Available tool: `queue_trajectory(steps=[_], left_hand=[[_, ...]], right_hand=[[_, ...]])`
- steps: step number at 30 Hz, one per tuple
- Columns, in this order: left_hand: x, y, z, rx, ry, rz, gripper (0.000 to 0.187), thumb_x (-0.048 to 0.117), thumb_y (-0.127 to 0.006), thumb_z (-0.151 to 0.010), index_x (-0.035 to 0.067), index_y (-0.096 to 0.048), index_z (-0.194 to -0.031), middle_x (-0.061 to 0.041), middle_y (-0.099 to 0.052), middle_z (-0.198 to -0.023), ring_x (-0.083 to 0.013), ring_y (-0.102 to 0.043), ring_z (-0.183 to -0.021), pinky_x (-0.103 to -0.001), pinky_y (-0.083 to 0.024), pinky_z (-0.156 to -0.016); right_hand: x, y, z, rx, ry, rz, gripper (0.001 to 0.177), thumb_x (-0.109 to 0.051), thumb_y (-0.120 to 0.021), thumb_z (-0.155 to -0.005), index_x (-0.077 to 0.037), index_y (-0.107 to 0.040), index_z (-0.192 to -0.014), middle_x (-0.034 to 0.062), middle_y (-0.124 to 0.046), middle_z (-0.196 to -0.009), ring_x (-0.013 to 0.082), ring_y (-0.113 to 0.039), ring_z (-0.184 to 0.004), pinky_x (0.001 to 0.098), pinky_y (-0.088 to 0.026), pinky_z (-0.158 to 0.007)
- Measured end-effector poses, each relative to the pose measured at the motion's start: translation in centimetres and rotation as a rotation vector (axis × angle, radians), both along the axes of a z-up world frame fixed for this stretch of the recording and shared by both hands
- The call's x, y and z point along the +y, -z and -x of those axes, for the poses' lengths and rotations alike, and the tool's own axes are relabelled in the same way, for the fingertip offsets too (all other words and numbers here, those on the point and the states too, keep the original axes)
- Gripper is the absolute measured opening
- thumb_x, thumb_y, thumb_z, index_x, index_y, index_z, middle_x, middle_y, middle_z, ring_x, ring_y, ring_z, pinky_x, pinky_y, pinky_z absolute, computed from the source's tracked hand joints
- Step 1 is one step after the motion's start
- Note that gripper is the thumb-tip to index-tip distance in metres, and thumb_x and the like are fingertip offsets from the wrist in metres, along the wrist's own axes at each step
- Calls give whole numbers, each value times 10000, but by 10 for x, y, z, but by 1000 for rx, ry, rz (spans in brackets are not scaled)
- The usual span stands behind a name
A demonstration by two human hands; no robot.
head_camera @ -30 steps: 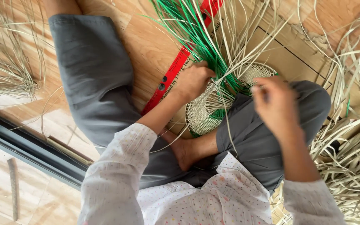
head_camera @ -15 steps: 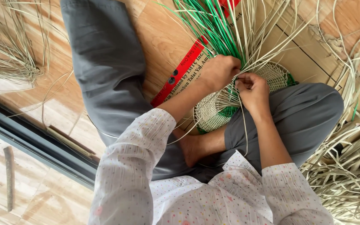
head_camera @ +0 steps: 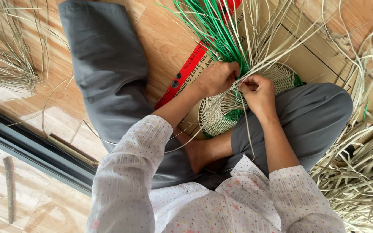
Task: The person weaves a basket using green and beige strips of material by hand while sitting on the floor.
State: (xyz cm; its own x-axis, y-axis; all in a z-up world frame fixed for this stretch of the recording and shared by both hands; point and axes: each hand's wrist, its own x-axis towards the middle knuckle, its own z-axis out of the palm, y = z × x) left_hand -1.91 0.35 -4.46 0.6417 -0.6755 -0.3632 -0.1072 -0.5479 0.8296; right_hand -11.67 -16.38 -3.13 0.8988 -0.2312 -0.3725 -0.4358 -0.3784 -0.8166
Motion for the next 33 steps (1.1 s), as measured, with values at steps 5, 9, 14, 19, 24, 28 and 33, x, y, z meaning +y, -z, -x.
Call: queue_trajectory(steps=[5,9,14,19,24,28,33], left_hand=[[0,5,6,-188,62,-138,42,229,-712,-869,201,-694,-895,-18,-742,-889,-325,-741,-873,-465,-613,-763],[0,-5,3,-229,70,-150,54,260,-715,-861,214,-687,-869,2,-711,-904,-313,-732,-893,-465,-609,-762],[12,-12,-2,-108,22,-127,38,218,-693,-890,199,-704,-859,-16,-702,-848,-305,-739,-878,-453,-598,-755],[20,-7,-5,-20,-54,5,30,183,-698,-879,155,-700,-868,-46,-709,-813,-330,-739,-850,-479,-591,-732],[19,5,-6,17,-107,68,32,178,-711,-875,149,-706,-861,-46,-724,-787,-318,-738,-819,-468,-584,-723],[20,4,-4,-10,-165,199,45,93,-706,-865,137,-710,-856,-65,-730,-741,-289,-740,-751,-427,-580,-699],[20,2,-4,123,-255,335,54,81,-691,-887,133,-694,-902,-42,-738,-733,-206,-734,-731,-380,-586,-734]], right_hand=[[7,-15,-5,-15,52,-71,111,-13,-751,-869,-46,-720,-970,109,-729,-924,130,-705,-831,285,-591,-731],[5,-13,-8,-24,77,-94,112,-15,-738,-879,-57,-708,-979,93,-738,-947,109,-701,-848,261,-597,-747],[10,-25,-8,27,18,-100,284,-5,-775,-812,-53,-664,-1069,71,-747,-943,93,-694,-848,237,-582,-752],[10,-18,-9,45,-37,-96,251,38,-757,-811,-111,-748,-1013,41,-749,-914,62,-678,-828,218,-578,-746],[12,-18,-4,35,-136,74,337,12,-795,-720,-190,-755,-987,-49,-739,-875,75,-701,-839,225,-543,-789],[29,-28,-5,-205,-172,189,298,53,-851,-723,-37,-726,-978,118,-692,-837,261,-691,-782,346,-552,-700],[34,-23,-10,-306,-119,230,181,36,-854,-786,-43,-767,-923,99,-653,-786,210,-672,-706,283,-536,-633]])
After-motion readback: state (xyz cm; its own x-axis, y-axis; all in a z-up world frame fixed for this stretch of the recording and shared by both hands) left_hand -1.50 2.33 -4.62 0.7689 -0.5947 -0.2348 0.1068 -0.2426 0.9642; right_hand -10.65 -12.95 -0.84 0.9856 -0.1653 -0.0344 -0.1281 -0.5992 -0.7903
